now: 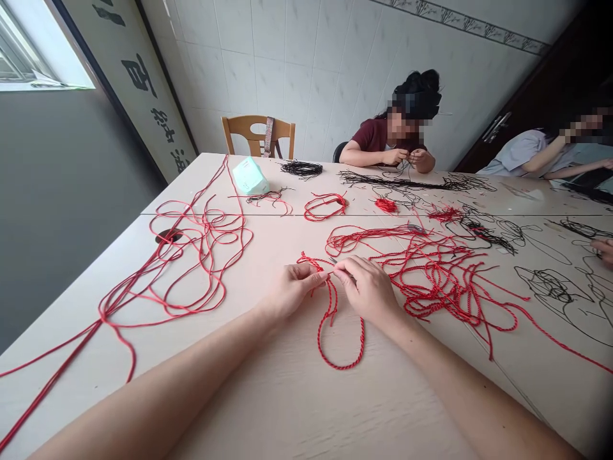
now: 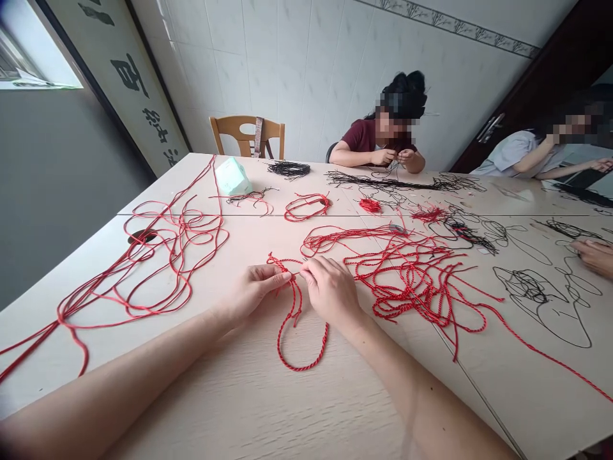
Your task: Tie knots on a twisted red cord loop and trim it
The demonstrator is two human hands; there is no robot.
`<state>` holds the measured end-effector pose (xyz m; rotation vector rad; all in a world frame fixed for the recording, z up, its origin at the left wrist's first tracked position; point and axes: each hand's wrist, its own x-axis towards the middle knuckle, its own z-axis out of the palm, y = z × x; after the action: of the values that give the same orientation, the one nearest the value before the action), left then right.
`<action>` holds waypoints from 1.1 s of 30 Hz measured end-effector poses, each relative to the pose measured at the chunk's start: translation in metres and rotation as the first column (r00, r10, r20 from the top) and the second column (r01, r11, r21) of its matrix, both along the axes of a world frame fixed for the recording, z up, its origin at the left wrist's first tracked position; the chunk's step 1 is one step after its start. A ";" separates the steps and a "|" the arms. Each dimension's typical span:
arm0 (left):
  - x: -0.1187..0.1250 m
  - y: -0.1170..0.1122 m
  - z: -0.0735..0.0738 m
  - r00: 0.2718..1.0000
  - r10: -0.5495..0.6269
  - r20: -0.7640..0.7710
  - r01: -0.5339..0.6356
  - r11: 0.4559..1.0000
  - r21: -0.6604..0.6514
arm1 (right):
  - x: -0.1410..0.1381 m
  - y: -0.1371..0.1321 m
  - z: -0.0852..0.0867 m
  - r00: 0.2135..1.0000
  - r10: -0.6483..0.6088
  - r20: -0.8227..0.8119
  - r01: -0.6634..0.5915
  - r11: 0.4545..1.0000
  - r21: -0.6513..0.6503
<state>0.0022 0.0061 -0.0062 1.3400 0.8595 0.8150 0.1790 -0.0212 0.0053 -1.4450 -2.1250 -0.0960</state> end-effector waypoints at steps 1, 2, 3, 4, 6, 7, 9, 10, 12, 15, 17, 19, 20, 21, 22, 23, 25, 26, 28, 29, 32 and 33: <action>-0.001 0.001 0.000 1.000 -0.005 0.013 0.005 1.000 -0.018 | 0.001 0.001 0.000 0.999 0.002 -0.048 -0.002 1.000 -0.001; -0.002 0.001 -0.001 0.999 -0.005 0.036 0.006 0.999 -0.038 | 0.001 0.001 0.001 0.995 0.005 -0.103 -0.004 1.000 0.008; -0.003 0.002 -0.001 0.997 0.004 0.071 0.001 0.998 -0.059 | 0.000 0.000 0.002 0.987 0.004 -0.161 0.000 1.000 0.027; -0.003 0.003 -0.002 0.993 0.023 0.113 -0.014 0.997 -0.080 | -0.002 -0.002 0.004 0.976 0.000 -0.219 0.012 0.999 0.053; -0.003 0.004 -0.004 0.978 0.079 0.194 -0.057 0.992 -0.114 | -0.009 -0.009 0.008 0.950 0.000 -0.313 0.025 0.997 0.076; -0.003 0.004 -0.005 0.968 0.110 0.225 -0.084 0.989 -0.125 | -0.014 -0.013 0.009 0.939 0.001 -0.344 0.020 0.998 0.059; -0.001 0.002 -0.005 0.951 0.156 0.267 -0.124 0.983 -0.132 | -0.023 -0.019 0.007 0.923 -0.005 -0.386 -0.014 0.999 -0.045; 0.000 0.001 -0.004 0.945 0.161 0.284 -0.128 0.983 -0.131 | -0.026 -0.020 0.005 0.915 -0.019 -0.403 -0.031 0.993 -0.117; 0.002 -0.002 -0.002 0.939 0.139 0.314 -0.101 0.986 -0.132 | -0.031 -0.018 -0.004 0.895 -0.053 -0.443 -0.063 0.968 -0.244; 0.004 -0.006 0.001 0.932 0.106 0.346 -0.058 0.988 -0.146 | -0.032 -0.011 -0.015 0.855 -0.065 -0.514 -0.115 0.943 -0.312; 0.004 -0.006 0.000 0.933 0.133 0.335 -0.088 0.986 -0.144 | -0.030 -0.009 -0.018 0.845 -0.065 -0.530 -0.118 0.945 -0.305; 0.003 -0.005 -0.001 0.938 0.167 0.305 -0.130 0.982 -0.137 | -0.028 -0.010 -0.016 0.874 -0.061 -0.482 -0.088 0.956 -0.281; 0.003 -0.004 -0.002 0.941 0.172 0.290 -0.138 0.981 -0.136 | -0.027 -0.011 -0.014 0.898 -0.056 -0.436 -0.065 0.964 -0.257; 0.002 -0.004 -0.002 0.945 0.169 0.280 -0.136 0.981 -0.136 | -0.026 -0.013 -0.011 0.921 -0.044 -0.386 -0.047 0.974 -0.223; 0.002 -0.004 -0.002 0.949 0.165 0.270 -0.133 0.982 -0.134 | -0.024 -0.014 -0.008 0.938 -0.030 -0.344 -0.035 0.983 -0.183; 0.002 -0.004 -0.002 0.953 0.162 0.258 -0.133 0.983 -0.128 | -0.023 -0.015 -0.005 0.949 -0.013 -0.316 -0.034 0.989 -0.144; 0.001 -0.004 -0.001 0.963 0.157 0.217 -0.137 0.985 -0.103 | -0.019 -0.016 0.000 0.949 0.025 -0.313 -0.057 0.994 -0.092; 0.001 -0.004 0.000 0.970 0.152 0.190 -0.137 0.987 -0.088 | -0.018 -0.015 0.001 0.943 0.043 -0.330 -0.073 0.994 -0.080; 0.001 -0.004 0.001 0.983 0.131 0.128 -0.123 0.990 -0.063 | -0.015 -0.014 0.004 0.928 0.067 -0.367 -0.098 0.993 -0.068; 0.001 -0.004 0.001 0.989 0.115 0.096 -0.110 0.992 -0.056 | -0.014 -0.012 0.004 0.922 0.073 -0.381 -0.104 0.993 -0.062; 0.000 -0.004 0.002 0.997 0.074 0.025 -0.073 0.997 -0.038 | -0.013 -0.010 0.004 0.918 0.076 -0.388 -0.107 0.992 -0.060; -0.001 -0.003 0.002 0.998 0.060 0.015 -0.060 0.998 -0.035 | -0.013 -0.010 0.003 0.920 0.071 -0.386 -0.105 0.992 -0.066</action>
<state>0.0012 0.0032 -0.0044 1.2810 0.9006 0.8531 0.1657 -0.0313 0.0083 -1.2878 -1.8820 0.2942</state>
